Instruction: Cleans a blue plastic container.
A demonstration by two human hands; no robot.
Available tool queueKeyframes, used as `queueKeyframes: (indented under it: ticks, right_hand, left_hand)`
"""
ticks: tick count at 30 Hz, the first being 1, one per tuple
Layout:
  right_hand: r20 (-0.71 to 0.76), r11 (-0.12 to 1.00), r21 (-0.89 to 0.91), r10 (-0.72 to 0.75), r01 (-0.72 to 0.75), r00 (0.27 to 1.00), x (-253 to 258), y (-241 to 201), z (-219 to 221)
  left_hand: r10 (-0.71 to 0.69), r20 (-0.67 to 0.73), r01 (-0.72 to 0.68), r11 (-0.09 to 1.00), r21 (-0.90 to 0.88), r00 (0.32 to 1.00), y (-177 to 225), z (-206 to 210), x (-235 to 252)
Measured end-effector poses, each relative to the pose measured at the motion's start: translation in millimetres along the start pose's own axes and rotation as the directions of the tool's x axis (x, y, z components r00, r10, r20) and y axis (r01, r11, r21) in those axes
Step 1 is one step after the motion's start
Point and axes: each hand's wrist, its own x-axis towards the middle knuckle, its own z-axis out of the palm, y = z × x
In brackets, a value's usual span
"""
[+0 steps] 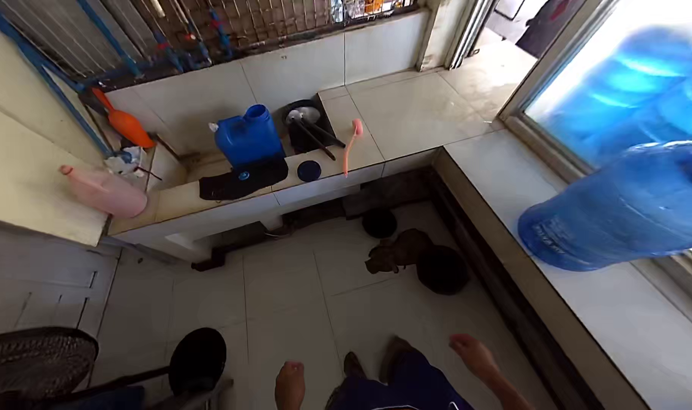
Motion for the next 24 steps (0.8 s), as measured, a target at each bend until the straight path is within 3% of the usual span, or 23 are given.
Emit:
queueKeyframes:
  ticks: [4,7,9,12,14,16,18,21,24]
  right_hand:
    - [0.104,0.988,-0.054,-0.135,0.141,0.985,60.3,-145.0,55.6]
    - [0.055,0.977,0.051,-0.209,0.207,0.976,125.8,-242.2,64.8]
    - [-0.048,0.957,0.125,-0.257,0.261,0.965,182.5,-320.7,59.6]
    - [-0.309,0.903,0.166,-0.334,0.396,0.890,281.1,-452.9,43.2]
    - [-0.487,0.857,0.130,-0.383,0.499,0.785,361.7,-540.0,27.4]
    - [-0.539,0.870,0.124,-0.345,0.478,0.769,416.9,-601.5,19.3]
    - [-0.476,0.916,0.132,-0.276,0.378,0.835,454.2,-648.9,8.5]
    - [-0.400,0.979,0.041,-0.168,0.201,0.901,487.3,-672.2,4.1]
    - [-0.439,0.996,-0.045,-0.090,0.078,0.894,503.9,-676.1,-3.5]
  left_hand:
    - [0.237,-0.087,-0.237,0.972,0.011,0.968,100.7,-61.3,89.6]
    - [0.389,-0.236,-0.408,0.912,-0.035,0.890,197.3,-113.6,162.5]
    - [0.511,-0.349,-0.564,0.823,-0.063,0.785,268.1,-154.0,215.7]
    - [0.711,-0.458,-0.821,0.566,-0.079,0.534,386.3,-221.1,300.8]
    - [0.753,-0.551,-0.914,0.403,-0.047,0.360,480.7,-280.6,369.1]
    - [0.761,-0.595,-0.941,0.338,0.021,0.260,572.4,-356.3,434.5]
    - [0.755,-0.593,-0.895,0.429,0.121,0.281,665.0,-444.4,493.8]
    - [0.695,-0.574,-0.721,0.649,0.242,0.433,770.2,-558.6,578.2]
    - [0.610,-0.667,-0.584,0.749,0.311,0.427,842.2,-638.7,661.1]
